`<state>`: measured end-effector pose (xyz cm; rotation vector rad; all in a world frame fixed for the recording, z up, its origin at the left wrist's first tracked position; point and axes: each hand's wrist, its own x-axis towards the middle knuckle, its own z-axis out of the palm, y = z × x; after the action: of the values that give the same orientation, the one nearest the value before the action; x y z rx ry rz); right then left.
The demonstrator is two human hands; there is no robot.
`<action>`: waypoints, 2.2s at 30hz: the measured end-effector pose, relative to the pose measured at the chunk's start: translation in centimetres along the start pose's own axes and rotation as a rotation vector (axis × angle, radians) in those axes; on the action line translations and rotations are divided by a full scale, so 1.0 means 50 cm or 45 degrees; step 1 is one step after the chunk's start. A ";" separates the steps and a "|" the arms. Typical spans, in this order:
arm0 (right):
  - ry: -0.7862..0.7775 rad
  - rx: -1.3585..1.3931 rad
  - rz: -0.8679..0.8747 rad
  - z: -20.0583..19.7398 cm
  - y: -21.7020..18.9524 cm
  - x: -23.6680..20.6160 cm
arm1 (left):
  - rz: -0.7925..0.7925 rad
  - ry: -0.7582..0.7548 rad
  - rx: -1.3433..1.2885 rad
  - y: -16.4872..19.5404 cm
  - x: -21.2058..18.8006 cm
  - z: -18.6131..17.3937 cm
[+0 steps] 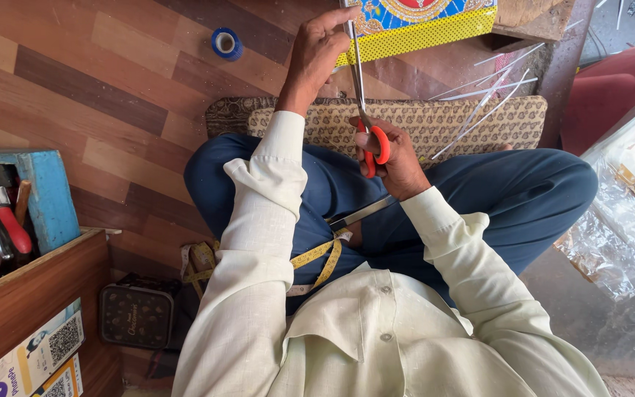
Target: The person sits on the floor and applies yellow patterned tape to the edges of a rectangular cardboard piece featuring a printed deity image. They use scissors to cut the tape and smooth it down along the borders, flipping the item to work on different sides.
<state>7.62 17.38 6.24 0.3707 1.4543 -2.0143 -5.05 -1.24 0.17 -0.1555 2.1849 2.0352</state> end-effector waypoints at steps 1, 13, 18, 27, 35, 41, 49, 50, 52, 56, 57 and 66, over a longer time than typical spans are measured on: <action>-0.005 -0.003 0.005 -0.002 0.000 -0.001 | -0.005 0.003 0.000 -0.001 -0.001 0.001; 0.015 0.049 -0.021 -0.016 0.008 0.004 | -0.081 -0.003 0.035 0.022 -0.006 0.006; 0.006 0.050 -0.023 -0.026 0.026 0.014 | -0.073 0.007 0.016 0.025 -0.008 0.007; 0.034 -0.093 0.022 -0.033 0.028 0.012 | -0.075 0.012 0.002 0.023 -0.009 0.006; -0.170 -0.578 0.056 -0.075 -0.005 -0.038 | 0.241 0.032 0.077 -0.044 0.024 0.015; 0.141 -2.053 -0.423 -0.107 -0.011 -0.079 | 0.101 0.027 0.245 -0.060 0.028 0.011; 0.585 -1.640 -0.949 -0.127 -0.073 0.038 | 0.200 0.002 0.136 -0.039 0.016 0.009; 0.667 -1.778 -1.115 -0.126 -0.095 0.081 | 0.185 -0.013 0.097 -0.036 0.013 0.010; 0.753 -1.902 -1.323 -0.127 -0.135 0.154 | 0.183 -0.033 0.116 -0.030 0.009 0.009; 0.719 -1.873 -1.213 -0.128 -0.162 0.236 | 0.176 -0.042 0.252 -0.029 0.017 0.008; 0.704 -1.872 -1.127 -0.131 -0.165 0.246 | 0.200 -0.054 0.336 -0.031 0.021 0.006; 0.650 -1.809 -1.275 -0.146 -0.163 0.261 | 0.494 -0.094 0.591 -0.031 0.036 0.005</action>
<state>-8.45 21.65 2.57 -0.6212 3.3383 -0.8317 -6.52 -1.06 -1.70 0.4194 2.7263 1.5818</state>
